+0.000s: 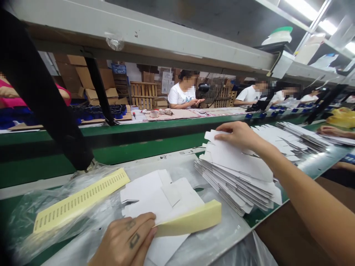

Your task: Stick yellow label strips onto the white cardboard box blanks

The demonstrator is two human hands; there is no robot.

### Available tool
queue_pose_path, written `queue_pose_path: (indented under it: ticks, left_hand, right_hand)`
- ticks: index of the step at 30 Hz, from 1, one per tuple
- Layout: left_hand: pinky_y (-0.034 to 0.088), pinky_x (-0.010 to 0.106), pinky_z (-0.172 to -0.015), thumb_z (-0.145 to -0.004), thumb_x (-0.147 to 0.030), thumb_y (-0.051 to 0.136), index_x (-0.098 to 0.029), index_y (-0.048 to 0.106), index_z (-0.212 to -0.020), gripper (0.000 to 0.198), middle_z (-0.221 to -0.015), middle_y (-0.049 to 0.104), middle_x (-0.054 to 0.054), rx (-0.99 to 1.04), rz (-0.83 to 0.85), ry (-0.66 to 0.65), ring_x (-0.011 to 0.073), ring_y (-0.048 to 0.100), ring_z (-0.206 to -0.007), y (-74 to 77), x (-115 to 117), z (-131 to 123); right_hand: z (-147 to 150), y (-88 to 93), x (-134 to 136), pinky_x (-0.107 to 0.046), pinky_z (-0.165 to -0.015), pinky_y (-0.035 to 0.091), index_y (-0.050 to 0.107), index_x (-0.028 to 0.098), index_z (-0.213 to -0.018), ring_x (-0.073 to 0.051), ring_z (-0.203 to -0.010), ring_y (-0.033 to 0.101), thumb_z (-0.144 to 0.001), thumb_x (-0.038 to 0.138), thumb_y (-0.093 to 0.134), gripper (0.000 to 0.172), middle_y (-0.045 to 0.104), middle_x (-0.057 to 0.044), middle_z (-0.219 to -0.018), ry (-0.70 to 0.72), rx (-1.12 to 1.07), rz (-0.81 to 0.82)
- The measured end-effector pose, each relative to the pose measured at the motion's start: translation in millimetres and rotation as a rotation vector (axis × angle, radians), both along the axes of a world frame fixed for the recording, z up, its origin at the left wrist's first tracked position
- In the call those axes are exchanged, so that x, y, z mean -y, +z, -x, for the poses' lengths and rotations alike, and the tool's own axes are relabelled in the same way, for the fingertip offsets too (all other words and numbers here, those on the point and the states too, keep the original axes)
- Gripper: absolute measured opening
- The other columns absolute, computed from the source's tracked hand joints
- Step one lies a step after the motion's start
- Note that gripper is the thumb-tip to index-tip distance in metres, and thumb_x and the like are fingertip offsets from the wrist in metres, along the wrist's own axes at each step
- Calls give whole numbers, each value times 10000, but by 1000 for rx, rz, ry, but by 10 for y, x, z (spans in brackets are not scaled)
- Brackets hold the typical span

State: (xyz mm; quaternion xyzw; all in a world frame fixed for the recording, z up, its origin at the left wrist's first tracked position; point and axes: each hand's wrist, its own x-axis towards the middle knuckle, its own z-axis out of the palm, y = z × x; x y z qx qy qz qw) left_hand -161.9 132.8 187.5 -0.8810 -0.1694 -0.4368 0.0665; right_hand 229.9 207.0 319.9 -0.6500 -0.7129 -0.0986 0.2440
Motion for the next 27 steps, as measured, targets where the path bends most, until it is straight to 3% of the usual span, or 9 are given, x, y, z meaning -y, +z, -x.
queue_pose_path:
  ticks: [3, 5, 7, 9, 10, 14, 17, 21, 27]
  left_hand:
    - [546, 301, -550, -942, -58, 490, -118, 624, -972, 150, -903, 766, 87, -20, 3, 72, 210, 747, -721, -10, -29, 49]
    - [554, 310, -595, -937, -74, 521, -129, 634, -996, 139, -975, 770, 81, -38, 27, 113, 206, 744, -751, -30, -64, 85]
    - [554, 324, -632, -932, -89, 549, -142, 642, -998, 126, -1035, 768, 73, -55, 31, 128, 203, 736, -762, -45, -105, 116]
    - [551, 350, -667, -924, -91, 563, -153, 645, -989, 122, -1057, 766, 62, -76, 18, 122, 207, 725, -758, -46, -139, 137]
    - [549, 362, -681, -921, -88, 563, -157, 645, -983, 123, -1054, 765, 57, -85, 11, 117, 210, 719, -755, -42, -151, 144]
    - [540, 378, -700, -905, -67, 572, -154, 643, -995, 143, -1047, 763, 56, -103, 16, 109, 220, 703, -776, -23, -146, 151]
    - [532, 368, -668, -893, -46, 581, -137, 642, -1001, 154, -1028, 764, 77, -74, 5, 107, 217, 693, -760, -17, -108, 131]
    - [537, 360, -619, -881, -34, 571, -118, 638, -977, 144, -937, 772, 89, -4, -67, 102, 213, 694, -708, 19, -57, 70]
    - [509, 307, -497, -892, -55, 534, -117, 633, -871, 119, -804, 756, 69, -37, -107, 21, 166, 672, -590, 48, 35, 32]
  right_hand:
    - [-95, -127, 57, -631, -816, 512, 718, 240, -872, -414, -932, 681, -842, 383, 664, 156, 739, -148, -956, -76, 57, -31]
    - [113, -224, 178, -686, -950, 434, 713, 213, -962, -449, -1132, 601, -887, 371, 597, 209, 697, -190, -1133, -57, 88, -104]
    - [463, -310, 324, -559, -1031, 455, 697, 208, -1075, -354, -1182, 596, -926, 363, 553, 259, 677, -157, -1211, 74, 77, -96]
    - [856, -377, 432, -448, -1034, 477, 681, 210, -1166, -289, -1187, 606, -922, 364, 592, 302, 677, -119, -1244, 377, -36, 119]
    - [1040, -405, 456, -418, -1030, 476, 670, 216, -1207, -273, -1178, 612, -911, 382, 625, 343, 678, -104, -1255, 449, -87, 240]
    - [1540, -493, 346, -353, -862, 502, 674, 187, -1232, -249, -972, 662, -792, 488, 770, 542, 724, -87, -1106, 430, -255, 524]
    - [1668, -550, 204, -297, -731, 467, 723, 185, -1125, -215, -847, 637, -687, 434, 860, 522, 712, -49, -960, 435, -273, 612]
    - [1680, -600, 138, -264, -702, 448, 754, 169, -893, -173, -800, 610, -806, 273, 734, 136, 690, -36, -884, 515, -378, 678]
    - [1769, -597, 247, -287, -725, 448, 745, 205, -980, -217, -882, 612, -646, 444, 865, 427, 673, -42, -968, 526, -211, 667]
